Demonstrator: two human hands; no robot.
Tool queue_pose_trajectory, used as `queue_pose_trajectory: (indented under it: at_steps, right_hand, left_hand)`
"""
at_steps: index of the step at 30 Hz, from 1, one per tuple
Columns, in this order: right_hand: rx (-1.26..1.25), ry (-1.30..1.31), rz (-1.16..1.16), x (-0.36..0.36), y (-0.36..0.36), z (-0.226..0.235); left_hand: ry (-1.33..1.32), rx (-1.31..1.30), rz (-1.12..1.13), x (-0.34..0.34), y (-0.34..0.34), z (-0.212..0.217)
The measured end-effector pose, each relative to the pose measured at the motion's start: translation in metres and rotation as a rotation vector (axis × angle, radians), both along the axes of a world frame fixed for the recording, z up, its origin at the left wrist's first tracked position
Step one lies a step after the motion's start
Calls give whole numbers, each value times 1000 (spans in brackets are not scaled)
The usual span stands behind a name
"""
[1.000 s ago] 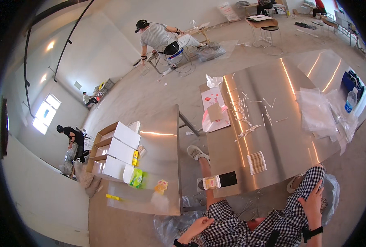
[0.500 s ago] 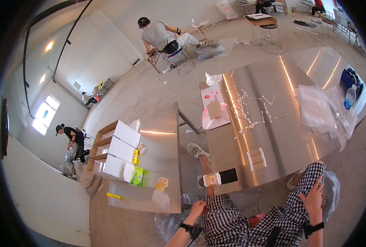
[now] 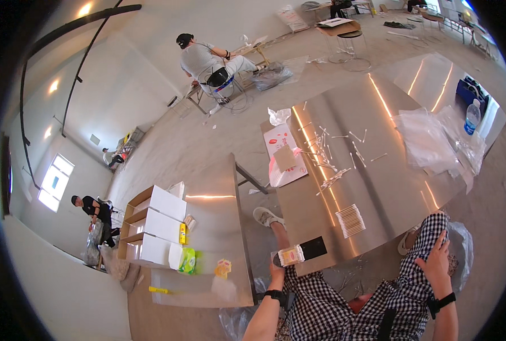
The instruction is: Sorting and packaging cotton swabs into small plastic bags.
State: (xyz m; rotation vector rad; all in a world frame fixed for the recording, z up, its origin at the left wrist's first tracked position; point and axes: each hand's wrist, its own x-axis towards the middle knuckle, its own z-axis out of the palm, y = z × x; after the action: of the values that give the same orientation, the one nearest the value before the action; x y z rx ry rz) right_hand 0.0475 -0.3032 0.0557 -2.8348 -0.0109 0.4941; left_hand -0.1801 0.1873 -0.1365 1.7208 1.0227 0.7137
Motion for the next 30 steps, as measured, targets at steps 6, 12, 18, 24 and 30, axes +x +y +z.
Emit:
queue_pose_trajectory:
  at_steps: [6, 12, 18, 24, 30]
  right_hand:
    - [-26, -21, -49, -5, -14, -7]
    - [-71, 129, -50, -4, 12, 43]
    - [-295, -23, 217, 2, 16, 10]
    - [-228, 36, 42, 0, 19, 30]
    - [-288, 47, 50, -3, 22, 33]
  left_hand:
    - [594, -167, -94, -26, -31, 51]
    - [674, -160, -373, -27, -20, 42]
    - [47, -239, -111, -14, 68, -21]
    - [61, -223, -357, 59, 47, -26]
    - [124, -238, -470, 70, 23, -39]
